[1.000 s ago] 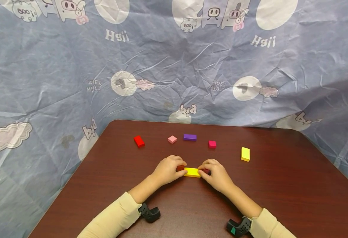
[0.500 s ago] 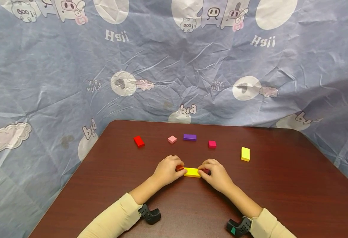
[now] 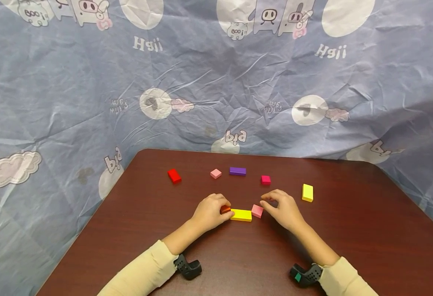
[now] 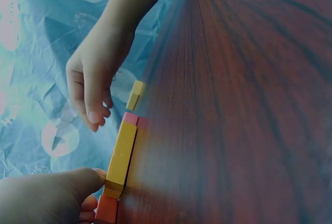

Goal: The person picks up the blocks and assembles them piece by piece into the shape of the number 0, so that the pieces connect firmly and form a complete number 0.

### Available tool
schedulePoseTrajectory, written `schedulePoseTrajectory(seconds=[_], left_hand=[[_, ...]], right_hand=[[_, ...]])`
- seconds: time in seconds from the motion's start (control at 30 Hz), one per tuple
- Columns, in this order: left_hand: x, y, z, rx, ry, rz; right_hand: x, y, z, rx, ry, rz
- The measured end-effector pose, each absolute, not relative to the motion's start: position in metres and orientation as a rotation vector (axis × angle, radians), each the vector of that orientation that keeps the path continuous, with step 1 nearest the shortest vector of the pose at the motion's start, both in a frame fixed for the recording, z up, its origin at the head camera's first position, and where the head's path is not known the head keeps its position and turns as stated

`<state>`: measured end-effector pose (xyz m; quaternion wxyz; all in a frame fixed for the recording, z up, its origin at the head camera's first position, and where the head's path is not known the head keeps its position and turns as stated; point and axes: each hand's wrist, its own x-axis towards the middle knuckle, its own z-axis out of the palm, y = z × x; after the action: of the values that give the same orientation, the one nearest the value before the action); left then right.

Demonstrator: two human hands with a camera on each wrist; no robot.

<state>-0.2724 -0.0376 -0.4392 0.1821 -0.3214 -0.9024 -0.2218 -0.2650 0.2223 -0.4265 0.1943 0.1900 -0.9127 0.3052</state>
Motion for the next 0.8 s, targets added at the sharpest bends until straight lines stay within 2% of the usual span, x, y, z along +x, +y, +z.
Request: schedulePoseTrajectory(seconds=[0.5,0.8], left_hand=[[-0.273,-0.035,-0.441,-0.915,-2.55,-0.638],[-0.273,-0.037,-0.44,-0.912,-2.536,-0.636]], right_hand=[[-0.286,0.304,-0.41,0.252,-2.53,0.795],[-0.309,0.358,-0.413,0.275,-2.767,0.791]])
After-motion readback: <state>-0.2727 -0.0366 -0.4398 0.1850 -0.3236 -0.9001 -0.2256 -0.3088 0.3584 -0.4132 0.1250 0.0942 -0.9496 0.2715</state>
